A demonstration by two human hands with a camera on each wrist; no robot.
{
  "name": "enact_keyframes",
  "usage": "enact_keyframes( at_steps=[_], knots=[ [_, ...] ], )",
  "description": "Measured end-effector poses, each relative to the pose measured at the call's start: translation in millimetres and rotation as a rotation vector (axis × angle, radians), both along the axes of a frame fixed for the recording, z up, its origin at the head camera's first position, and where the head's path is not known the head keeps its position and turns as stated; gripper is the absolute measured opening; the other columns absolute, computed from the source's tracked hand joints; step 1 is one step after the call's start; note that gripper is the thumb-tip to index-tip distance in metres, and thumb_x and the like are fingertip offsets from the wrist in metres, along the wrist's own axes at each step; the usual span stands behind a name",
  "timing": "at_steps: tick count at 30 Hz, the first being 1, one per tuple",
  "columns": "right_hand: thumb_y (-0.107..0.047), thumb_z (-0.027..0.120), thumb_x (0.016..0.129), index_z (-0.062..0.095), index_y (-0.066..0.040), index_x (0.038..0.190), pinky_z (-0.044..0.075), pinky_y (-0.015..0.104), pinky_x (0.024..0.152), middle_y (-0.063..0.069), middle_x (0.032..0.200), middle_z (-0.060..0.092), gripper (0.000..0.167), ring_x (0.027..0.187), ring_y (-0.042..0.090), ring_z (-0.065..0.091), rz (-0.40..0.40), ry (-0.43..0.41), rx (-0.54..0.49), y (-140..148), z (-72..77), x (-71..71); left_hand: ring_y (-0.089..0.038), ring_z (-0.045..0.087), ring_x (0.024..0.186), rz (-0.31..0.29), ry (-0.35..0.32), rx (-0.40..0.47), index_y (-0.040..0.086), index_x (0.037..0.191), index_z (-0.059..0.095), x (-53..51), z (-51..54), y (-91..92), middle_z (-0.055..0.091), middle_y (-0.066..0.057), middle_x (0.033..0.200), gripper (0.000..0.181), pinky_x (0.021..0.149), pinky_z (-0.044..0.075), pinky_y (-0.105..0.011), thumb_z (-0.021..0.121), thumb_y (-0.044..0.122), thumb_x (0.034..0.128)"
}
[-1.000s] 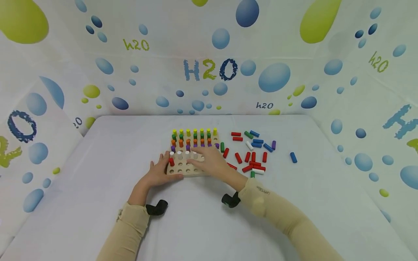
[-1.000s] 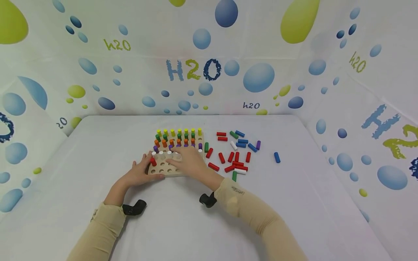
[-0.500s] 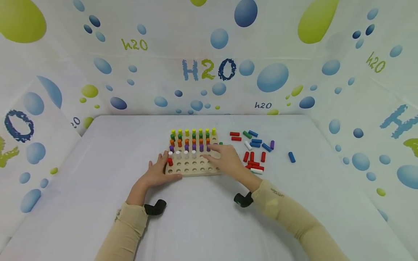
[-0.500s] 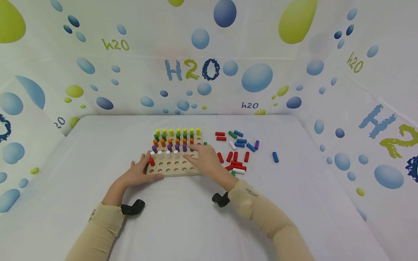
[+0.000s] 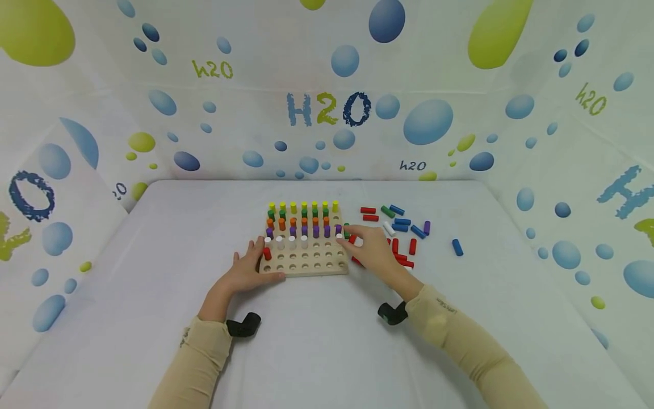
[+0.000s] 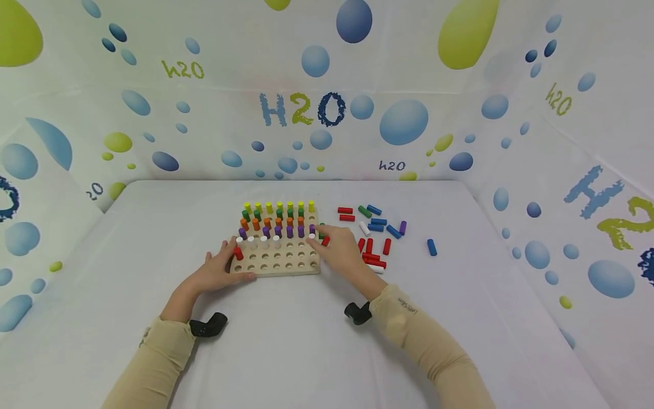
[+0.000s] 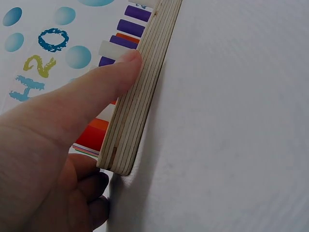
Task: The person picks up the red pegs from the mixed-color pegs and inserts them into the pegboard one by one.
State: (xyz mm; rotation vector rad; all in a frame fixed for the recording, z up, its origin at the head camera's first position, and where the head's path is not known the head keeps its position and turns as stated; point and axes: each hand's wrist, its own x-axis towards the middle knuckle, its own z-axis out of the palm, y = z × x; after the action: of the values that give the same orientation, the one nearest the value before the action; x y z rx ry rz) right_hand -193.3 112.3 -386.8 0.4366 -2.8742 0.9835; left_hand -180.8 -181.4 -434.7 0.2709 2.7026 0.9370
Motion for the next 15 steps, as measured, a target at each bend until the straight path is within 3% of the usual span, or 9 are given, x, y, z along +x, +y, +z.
enact_keyframes(
  at_steps=[6, 15],
  knots=[
    [-0.034, 0.065, 0.085, 0.059, -0.008, 0.123, 0.046, 0.041, 0.089, 0.008, 0.121, 0.06, 0.047, 0.115, 0.024, 0.053, -0.019, -0.02, -0.03, 10.3, -2.6, -4.5, -0.037, -0.004, 0.137, -0.001, 0.006, 0.004, -0.003, 0.144, 0.001, 1.1, 3.3, 0.1, 0.004, -0.025, 0.149, 0.113, 0.104, -0.013, -0.055, 0.068, 0.055, 0.073],
    [-0.033, 0.064, 0.086, 0.06, -0.006, 0.121, 0.048, 0.039, 0.087, 0.01, 0.118, 0.061, 0.044, 0.111, 0.026, 0.055, -0.043, 0.027, -0.018, 23.1, -7.8, -9.1, -0.036, -0.004, 0.137, -0.001, -0.001, 0.002, -0.003, 0.144, 0.001, 1.5, 3.8, 0.5, 0.003, -0.024, 0.149, 0.113, 0.104, -0.013, -0.055, 0.068, 0.053, 0.0733]
  ],
)
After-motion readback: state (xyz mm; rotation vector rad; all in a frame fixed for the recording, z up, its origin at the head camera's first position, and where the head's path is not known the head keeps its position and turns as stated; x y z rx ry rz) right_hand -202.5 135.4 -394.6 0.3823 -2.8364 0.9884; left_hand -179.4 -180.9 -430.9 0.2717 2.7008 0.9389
